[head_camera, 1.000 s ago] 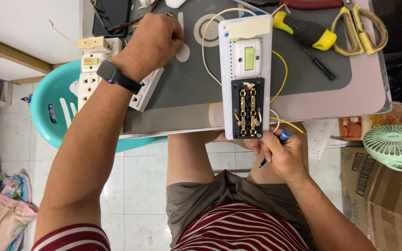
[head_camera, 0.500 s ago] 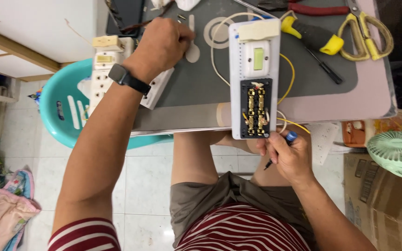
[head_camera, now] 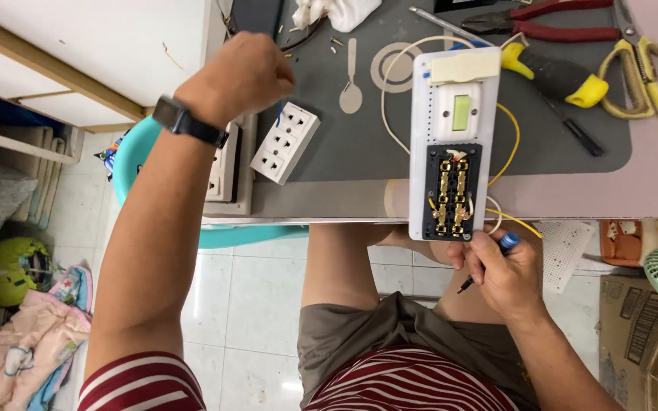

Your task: The person holds a white power strip and uses a screwdriver to tighten screws on the internal metal terminals. They manipulate the wires and the internal components of the power strip while sitting with the device on their lap.

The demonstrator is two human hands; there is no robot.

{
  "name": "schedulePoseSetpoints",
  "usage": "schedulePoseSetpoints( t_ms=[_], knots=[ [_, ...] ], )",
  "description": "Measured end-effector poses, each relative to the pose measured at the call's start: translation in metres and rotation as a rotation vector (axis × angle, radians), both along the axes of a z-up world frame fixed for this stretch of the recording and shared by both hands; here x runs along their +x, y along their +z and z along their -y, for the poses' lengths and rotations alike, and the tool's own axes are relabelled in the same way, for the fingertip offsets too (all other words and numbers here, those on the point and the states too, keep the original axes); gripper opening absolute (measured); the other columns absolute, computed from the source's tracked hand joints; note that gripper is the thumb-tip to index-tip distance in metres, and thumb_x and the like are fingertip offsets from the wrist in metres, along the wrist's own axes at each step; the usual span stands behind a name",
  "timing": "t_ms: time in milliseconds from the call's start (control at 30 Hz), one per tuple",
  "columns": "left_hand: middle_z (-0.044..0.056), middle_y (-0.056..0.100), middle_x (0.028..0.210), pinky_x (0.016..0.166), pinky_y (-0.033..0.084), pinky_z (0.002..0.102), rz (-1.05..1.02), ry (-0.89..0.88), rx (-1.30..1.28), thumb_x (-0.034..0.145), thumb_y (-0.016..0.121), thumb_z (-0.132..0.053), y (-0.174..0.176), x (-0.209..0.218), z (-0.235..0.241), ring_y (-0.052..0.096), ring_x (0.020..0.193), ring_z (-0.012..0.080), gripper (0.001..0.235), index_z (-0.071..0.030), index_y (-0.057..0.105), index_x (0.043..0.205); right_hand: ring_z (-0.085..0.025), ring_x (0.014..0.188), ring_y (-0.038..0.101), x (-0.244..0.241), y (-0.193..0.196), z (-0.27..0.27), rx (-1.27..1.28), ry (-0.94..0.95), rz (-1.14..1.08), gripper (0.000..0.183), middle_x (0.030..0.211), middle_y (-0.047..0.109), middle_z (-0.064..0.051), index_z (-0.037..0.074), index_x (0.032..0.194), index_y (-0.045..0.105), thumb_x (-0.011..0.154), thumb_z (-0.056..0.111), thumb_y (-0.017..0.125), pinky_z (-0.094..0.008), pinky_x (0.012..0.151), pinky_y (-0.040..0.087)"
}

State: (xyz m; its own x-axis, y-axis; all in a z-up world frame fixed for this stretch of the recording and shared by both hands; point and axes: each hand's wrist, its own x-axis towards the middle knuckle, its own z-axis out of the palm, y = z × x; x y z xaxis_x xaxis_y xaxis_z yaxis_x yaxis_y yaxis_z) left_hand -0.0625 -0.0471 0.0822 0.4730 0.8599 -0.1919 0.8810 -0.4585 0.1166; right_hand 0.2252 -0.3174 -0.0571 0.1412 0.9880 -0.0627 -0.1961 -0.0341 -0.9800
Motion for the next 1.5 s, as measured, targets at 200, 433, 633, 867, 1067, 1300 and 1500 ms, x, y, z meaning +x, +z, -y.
schedulePoseSetpoints(
  t_ms=[200, 433, 633, 867, 1067, 1300, 1500],
  knots=[
    [0.018, 0.071, 0.093, 0.077, 0.056, 0.053, -0.270, -0.039, 0.099, 0.076, 0.078, -0.051, -0.010, 0.013, 0.067, 0.069, 0.094, 0.0369, 0.055, -0.009, 0.070, 0.109, -0.019, 0.049, 0.050, 0.002, -0.030, 0.001, 0.083, -0.021, -0.115, 0.027, 0.045, 0.049, -0.013, -0.007, 0.085, 0.061, 0.098, 0.014, 0.051, -0.036, 0.057, 0.052],
    [0.015, 0.071, 0.107, 0.081, 0.054, 0.040, 0.196, -0.166, 0.237, 0.066, 0.086, -0.017, -0.026, -0.011, 0.104, 0.066, 0.099, 0.0355, 0.061, -0.009, 0.066, 0.123, -0.009, 0.029, 0.033, 0.002, -0.040, 0.001, 0.235, -0.058, -0.177, 0.022, 0.045, 0.052, -0.017, -0.005, 0.081, 0.059, 0.098, 0.008, 0.053, -0.033, 0.049, 0.052],
    [0.012, 0.067, 0.082, 0.061, 0.043, 0.045, 0.333, -0.227, 0.446, 0.077, 0.059, 0.000, -0.025, -0.033, 0.050, 0.059, 0.073, 0.0341, 0.014, -0.002, 0.069, 0.088, -0.027, 0.061, 0.068, 0.000, 0.001, 0.001, 0.041, 0.008, -0.021, 0.040, 0.040, 0.037, -0.006, 0.007, 0.060, 0.044, 0.098, 0.019, 0.051, -0.039, 0.060, 0.054],
    [0.016, 0.069, 0.073, 0.059, 0.052, 0.047, -0.374, -0.239, 0.299, 0.081, 0.056, -0.017, -0.057, -0.005, -0.004, 0.065, 0.072, 0.0386, 0.018, -0.008, 0.072, 0.076, -0.022, 0.056, 0.065, -0.003, 0.007, 0.001, 0.033, -0.021, 0.007, 0.039, 0.041, 0.045, -0.007, 0.004, 0.059, 0.052, 0.097, 0.012, 0.050, -0.034, 0.055, 0.050],
    [0.006, 0.059, 0.061, 0.049, 0.041, 0.038, 0.225, -0.374, 0.336, 0.080, 0.056, -0.002, -0.007, 0.034, 0.064, 0.053, 0.053, 0.0245, 0.014, -0.007, 0.058, 0.067, -0.023, 0.063, 0.067, -0.001, 0.001, 0.000, 0.035, 0.022, -0.065, 0.051, 0.045, 0.049, -0.010, 0.006, 0.048, 0.043, 0.098, 0.012, 0.047, -0.032, 0.057, 0.047],
    [0.009, 0.064, 0.074, 0.058, 0.049, 0.030, 0.830, -0.462, 0.103, 0.083, 0.056, 0.014, -0.001, 0.074, 0.122, 0.058, 0.063, 0.0192, 0.015, 0.002, 0.064, 0.085, -0.028, 0.070, 0.070, 0.002, -0.011, 0.001, 0.035, 0.022, -0.134, 0.043, 0.041, 0.034, -0.003, 0.007, 0.057, 0.045, 0.099, 0.011, 0.048, -0.034, 0.056, 0.049],
    [0.014, 0.066, 0.089, 0.067, 0.056, 0.032, 0.904, -0.417, 0.039, 0.096, 0.059, -0.001, -0.017, 0.085, 0.135, 0.067, 0.075, 0.0271, 0.015, 0.006, 0.066, 0.107, -0.021, 0.056, 0.060, 0.005, -0.013, 0.003, 0.007, 0.035, -0.141, 0.034, 0.063, 0.064, -0.018, -0.003, 0.072, 0.058, 0.099, 0.017, 0.051, -0.036, 0.060, 0.051]
  ],
)
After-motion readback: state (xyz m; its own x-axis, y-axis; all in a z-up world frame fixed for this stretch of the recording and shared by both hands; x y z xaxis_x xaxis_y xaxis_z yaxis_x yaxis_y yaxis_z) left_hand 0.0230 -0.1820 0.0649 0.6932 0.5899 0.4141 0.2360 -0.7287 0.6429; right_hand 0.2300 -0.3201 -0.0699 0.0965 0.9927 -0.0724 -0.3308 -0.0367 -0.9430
